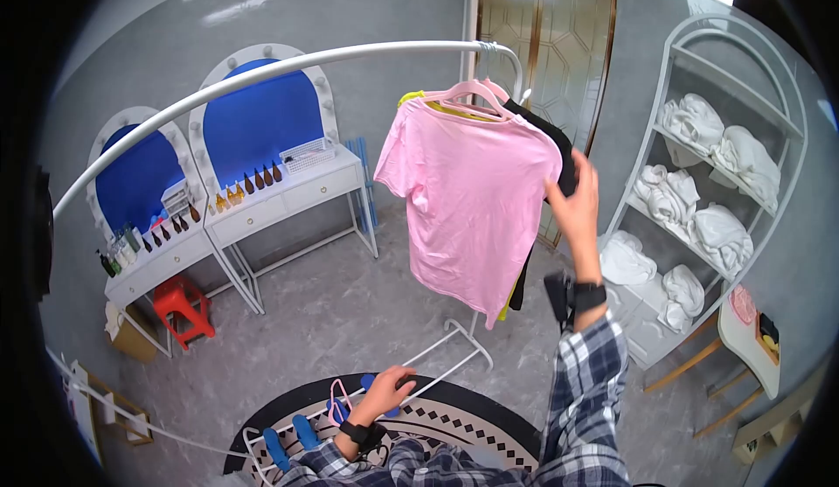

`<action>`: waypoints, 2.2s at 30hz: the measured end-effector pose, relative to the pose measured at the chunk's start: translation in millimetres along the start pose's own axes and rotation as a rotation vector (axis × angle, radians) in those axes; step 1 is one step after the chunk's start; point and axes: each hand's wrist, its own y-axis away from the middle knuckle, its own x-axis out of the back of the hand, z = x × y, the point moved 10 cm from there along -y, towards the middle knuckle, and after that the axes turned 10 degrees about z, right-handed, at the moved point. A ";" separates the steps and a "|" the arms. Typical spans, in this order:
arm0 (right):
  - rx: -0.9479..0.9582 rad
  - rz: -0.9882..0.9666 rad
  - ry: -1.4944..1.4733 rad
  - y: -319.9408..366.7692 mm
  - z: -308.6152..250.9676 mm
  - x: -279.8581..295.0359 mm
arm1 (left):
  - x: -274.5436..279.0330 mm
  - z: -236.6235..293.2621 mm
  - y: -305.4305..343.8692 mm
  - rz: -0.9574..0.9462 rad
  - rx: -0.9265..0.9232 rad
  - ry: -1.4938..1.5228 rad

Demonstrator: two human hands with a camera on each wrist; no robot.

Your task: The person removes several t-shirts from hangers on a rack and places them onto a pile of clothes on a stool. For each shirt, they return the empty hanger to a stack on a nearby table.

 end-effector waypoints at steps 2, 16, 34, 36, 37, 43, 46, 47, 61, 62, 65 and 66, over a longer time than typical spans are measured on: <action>0.104 0.032 0.141 -34.3 2.7 -18.6 | 8.9 11.7 -26.0 0.059 -0.011 0.075; -0.093 -0.445 -0.006 -50.0 30.0 -131.2 | -8.2 -18.8 -84.4 0.090 0.113 0.091; -0.317 -0.518 -0.295 9.2 30.1 -33.3 | -13.9 -23.6 -79.6 0.039 0.182 0.150; -0.297 -0.582 -0.233 26.6 25.1 -12.8 | 8.9 -1.3 -83.4 0.123 0.087 0.132; -0.289 -0.624 -0.188 35.8 23.1 -2.5 | 25.2 15.6 -88.8 0.187 0.010 0.104; -0.531 -0.935 -0.124 128.9 25.6 54.1 | 87.7 100.5 -106.9 0.357 -0.308 -0.060; -0.605 -1.019 -0.076 167.2 23.9 83.0 | 53.8 113.1 -112.2 0.199 -0.420 -0.130; -0.633 -1.007 -0.061 175.9 24.8 96.1 | 27.1 98.5 -111.4 0.063 -0.356 -0.033; -0.515 -0.347 0.713 295.7 71.2 366.1 | -193.4 187.9 57.7 -0.347 -0.183 0.195; -0.552 -0.286 0.704 305.9 67.3 388.1 | -209.9 206.9 69.4 -0.362 -0.215 0.195; -0.647 -0.174 0.734 355.6 71.3 473.3 | -262.5 256.7 119.6 -0.456 -0.376 0.246; -0.676 -0.145 0.762 372.2 71.4 503.9 | -278.1 277.5 134.8 -0.508 -0.410 0.251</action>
